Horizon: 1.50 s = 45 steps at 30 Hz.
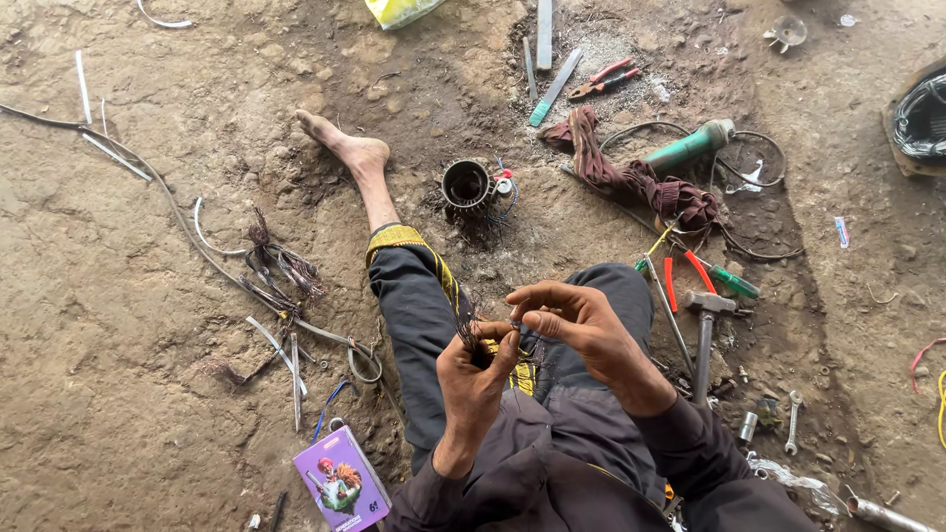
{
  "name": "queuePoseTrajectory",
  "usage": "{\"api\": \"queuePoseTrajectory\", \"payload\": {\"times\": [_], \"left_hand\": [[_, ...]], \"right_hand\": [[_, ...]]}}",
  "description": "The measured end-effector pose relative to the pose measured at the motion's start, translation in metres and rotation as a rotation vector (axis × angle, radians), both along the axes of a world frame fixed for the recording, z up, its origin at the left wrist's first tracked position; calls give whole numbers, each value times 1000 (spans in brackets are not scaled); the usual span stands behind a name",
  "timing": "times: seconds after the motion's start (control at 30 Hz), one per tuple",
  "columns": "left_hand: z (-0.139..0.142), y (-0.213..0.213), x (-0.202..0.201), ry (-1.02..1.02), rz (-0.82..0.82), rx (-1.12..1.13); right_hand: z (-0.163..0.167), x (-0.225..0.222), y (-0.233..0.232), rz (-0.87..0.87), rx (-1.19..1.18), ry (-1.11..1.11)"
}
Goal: The person sits on the ground and twists multiple thin copper wires together by hand. The hands repeatedly rotate and align the wire bundle to form a single strand.
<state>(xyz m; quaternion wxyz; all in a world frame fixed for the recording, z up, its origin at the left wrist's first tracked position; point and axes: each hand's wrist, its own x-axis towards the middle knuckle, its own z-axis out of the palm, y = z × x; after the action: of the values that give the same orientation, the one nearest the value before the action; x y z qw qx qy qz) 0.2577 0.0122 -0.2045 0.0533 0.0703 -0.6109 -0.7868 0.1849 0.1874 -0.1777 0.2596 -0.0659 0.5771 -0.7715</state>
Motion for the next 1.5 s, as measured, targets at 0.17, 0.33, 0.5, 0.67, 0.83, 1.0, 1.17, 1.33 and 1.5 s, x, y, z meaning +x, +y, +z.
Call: {"api": "queuePoseTrajectory", "payload": {"times": [0.17, 0.33, 0.5, 0.67, 0.83, 1.0, 1.17, 1.33, 1.5], "left_hand": [[-2, 2, -2, -13, -33, 25], [2, -9, -7, -91, -98, 250], [5, -22, -15, -122, -104, 468], [1, -11, -13, -102, -43, 336], [-3, -3, -13, -17, -11, 132], [1, 2, -8, -42, -3, -60], [5, 7, -10, -10, -14, -126], [3, 6, -8, -5, -3, -47], [-4, 3, -7, -53, -25, 37]], "right_hand": [[-6, 1, -3, -54, -66, 31], [-14, 6, 0, -122, -151, 151], [-30, 23, 5, -115, -406, 91], [-42, 43, 9, -96, -288, 202], [-26, 33, 15, -99, -252, 284], [0, 8, 17, -83, 381, 509], [-1, -10, 3, -30, 336, 358], [-14, -8, -2, -63, 230, 258], [-19, 2, -2, -94, 154, 224]]}}
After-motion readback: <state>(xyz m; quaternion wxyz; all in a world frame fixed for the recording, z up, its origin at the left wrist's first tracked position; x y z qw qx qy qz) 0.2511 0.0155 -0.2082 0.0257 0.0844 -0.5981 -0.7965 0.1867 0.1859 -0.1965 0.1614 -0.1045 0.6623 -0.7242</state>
